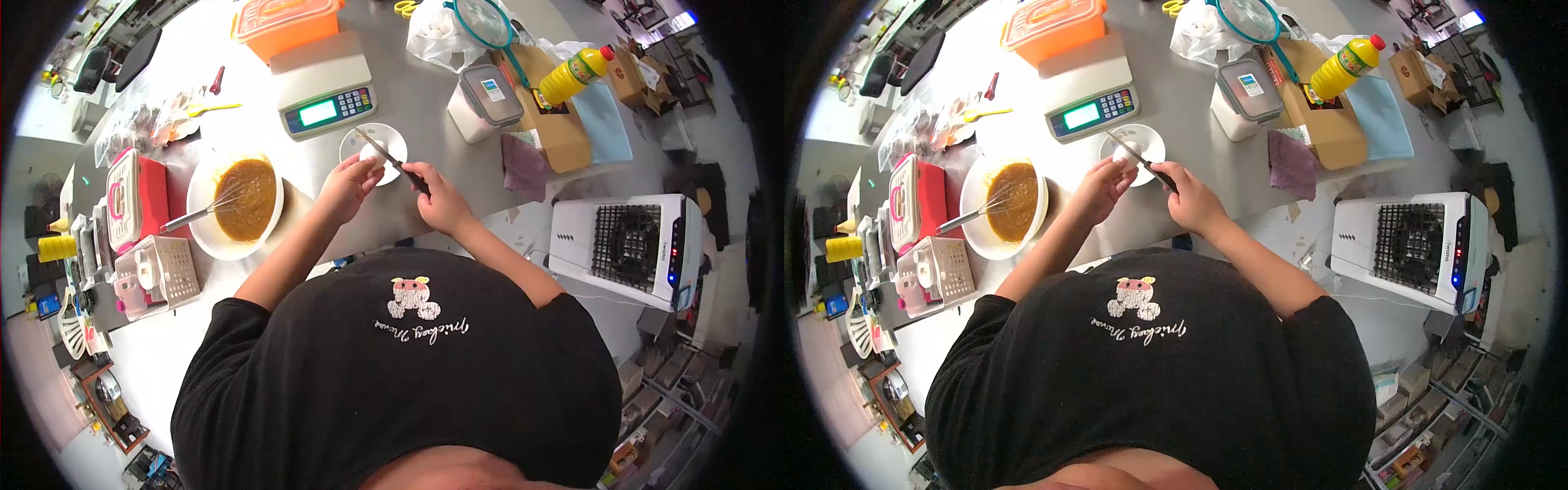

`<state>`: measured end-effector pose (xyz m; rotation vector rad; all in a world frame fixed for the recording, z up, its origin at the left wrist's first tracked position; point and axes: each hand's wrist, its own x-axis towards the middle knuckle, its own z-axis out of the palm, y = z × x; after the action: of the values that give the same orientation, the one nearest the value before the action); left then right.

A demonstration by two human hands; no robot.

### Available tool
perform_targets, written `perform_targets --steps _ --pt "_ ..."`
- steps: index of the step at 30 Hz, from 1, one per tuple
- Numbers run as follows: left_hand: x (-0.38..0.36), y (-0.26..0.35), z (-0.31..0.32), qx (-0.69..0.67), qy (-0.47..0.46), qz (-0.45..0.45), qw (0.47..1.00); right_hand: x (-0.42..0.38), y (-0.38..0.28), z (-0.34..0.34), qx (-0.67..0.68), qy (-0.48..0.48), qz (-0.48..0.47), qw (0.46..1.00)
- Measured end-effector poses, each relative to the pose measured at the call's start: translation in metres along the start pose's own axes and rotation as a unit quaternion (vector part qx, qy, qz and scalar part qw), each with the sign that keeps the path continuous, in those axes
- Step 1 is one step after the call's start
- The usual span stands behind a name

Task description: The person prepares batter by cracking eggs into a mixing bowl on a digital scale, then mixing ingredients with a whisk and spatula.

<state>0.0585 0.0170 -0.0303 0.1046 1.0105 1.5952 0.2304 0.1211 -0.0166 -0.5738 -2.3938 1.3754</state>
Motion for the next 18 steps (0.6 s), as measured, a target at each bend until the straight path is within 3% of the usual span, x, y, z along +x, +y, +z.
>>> perform_targets --steps 5,8,12,15,18 --pt "0.004 -0.01 0.0 -0.002 0.052 0.033 0.998 0.004 -0.008 -0.015 0.004 0.061 -0.059 0.996" --pt "0.0 -0.007 0.007 -0.027 0.047 0.029 0.998 0.01 -0.001 -0.014 -0.051 -0.025 -0.026 0.998" --pt "0.006 -0.016 -0.003 -0.041 0.072 0.019 0.996 0.018 0.012 -0.014 -0.036 -0.039 -0.061 0.997" --pt "0.006 -0.017 -0.003 -0.05 0.081 0.034 0.995 0.02 0.002 -0.02 -0.036 -0.046 -0.027 0.998" --pt "0.007 -0.013 -0.002 -0.066 0.084 0.06 0.992 0.022 0.002 -0.016 -0.004 -0.001 -0.051 0.999"
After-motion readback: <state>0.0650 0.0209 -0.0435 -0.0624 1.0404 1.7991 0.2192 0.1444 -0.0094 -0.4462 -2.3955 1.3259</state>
